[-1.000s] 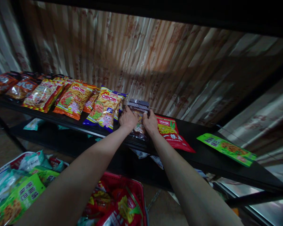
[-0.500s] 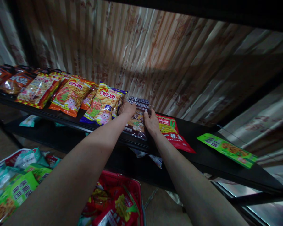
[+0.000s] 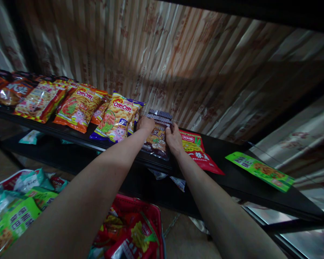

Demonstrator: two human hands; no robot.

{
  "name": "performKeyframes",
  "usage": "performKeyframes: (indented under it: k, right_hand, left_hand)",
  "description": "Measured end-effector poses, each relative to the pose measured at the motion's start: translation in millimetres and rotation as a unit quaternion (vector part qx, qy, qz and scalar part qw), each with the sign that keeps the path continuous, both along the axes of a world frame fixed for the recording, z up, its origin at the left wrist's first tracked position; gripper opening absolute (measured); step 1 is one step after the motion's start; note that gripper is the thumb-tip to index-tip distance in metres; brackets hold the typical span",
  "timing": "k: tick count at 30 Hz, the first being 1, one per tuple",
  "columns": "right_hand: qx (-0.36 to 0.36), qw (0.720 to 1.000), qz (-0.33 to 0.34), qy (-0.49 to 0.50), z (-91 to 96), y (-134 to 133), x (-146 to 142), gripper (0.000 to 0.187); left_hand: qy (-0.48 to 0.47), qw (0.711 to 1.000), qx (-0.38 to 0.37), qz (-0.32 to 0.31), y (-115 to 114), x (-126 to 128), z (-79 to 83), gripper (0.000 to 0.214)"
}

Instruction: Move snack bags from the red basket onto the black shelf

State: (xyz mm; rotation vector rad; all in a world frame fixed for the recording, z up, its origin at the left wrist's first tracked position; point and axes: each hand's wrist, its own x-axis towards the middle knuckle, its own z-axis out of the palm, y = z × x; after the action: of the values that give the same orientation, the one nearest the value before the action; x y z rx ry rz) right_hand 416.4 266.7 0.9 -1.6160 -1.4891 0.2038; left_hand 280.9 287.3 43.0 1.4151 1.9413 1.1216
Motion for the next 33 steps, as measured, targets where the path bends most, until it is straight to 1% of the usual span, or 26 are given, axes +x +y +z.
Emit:
performKeyframes:
  k: [3, 9, 13, 17, 22, 28, 33]
  right_hand:
    - [-0.003, 1.0, -0.003, -0.008, 3.5, -2.4, -1.9, 0.058]
    - [-0.024, 0.999, -0.031, -0.011, 9.7, -10.3, -3.1, 0.057]
    - [-0.027, 0.999, -0.024, -0.011, 11.3, -13.6, -2.6, 0.058]
    - [-0.02, 1.0, 0.004, 0.008, 10.4, -12.8, -2.6, 0.057]
    - [-0.022, 0.999, 0.022, 0.024, 7.3, -8.0, 1.0, 0.058]
    - [-0.005, 0.999, 0.027, 0.026, 0.4, -1.8, 8.4, 0.055]
    - [-0.005, 0.999, 0.007, 0.033, 1.5, -2.3, 6.7, 0.061]
  left_hand:
    - [-0.003, 1.0, 0.003, 0.003, 0.3, 0.3, -1.2, 0.04]
    - [-0.001, 1.0, 0.003, 0.006, -5.3, 0.8, 1.7, 0.043]
    - [0.003, 1.0, 0.0, 0.0, -7.3, 1.3, 0.5, 0.042]
    - [0.004, 1.0, -0.009, 0.001, -7.2, 1.8, -1.8, 0.042]
    - [-0.002, 1.0, -0.01, -0.003, -7.6, 2.9, -2.0, 0.042]
    - [-0.008, 1.0, -0.016, -0.01, -9.9, 3.3, -0.7, 0.042]
    - [-0.023, 1.0, -0.004, 0.002, -15.6, 3.6, 3.4, 0.043]
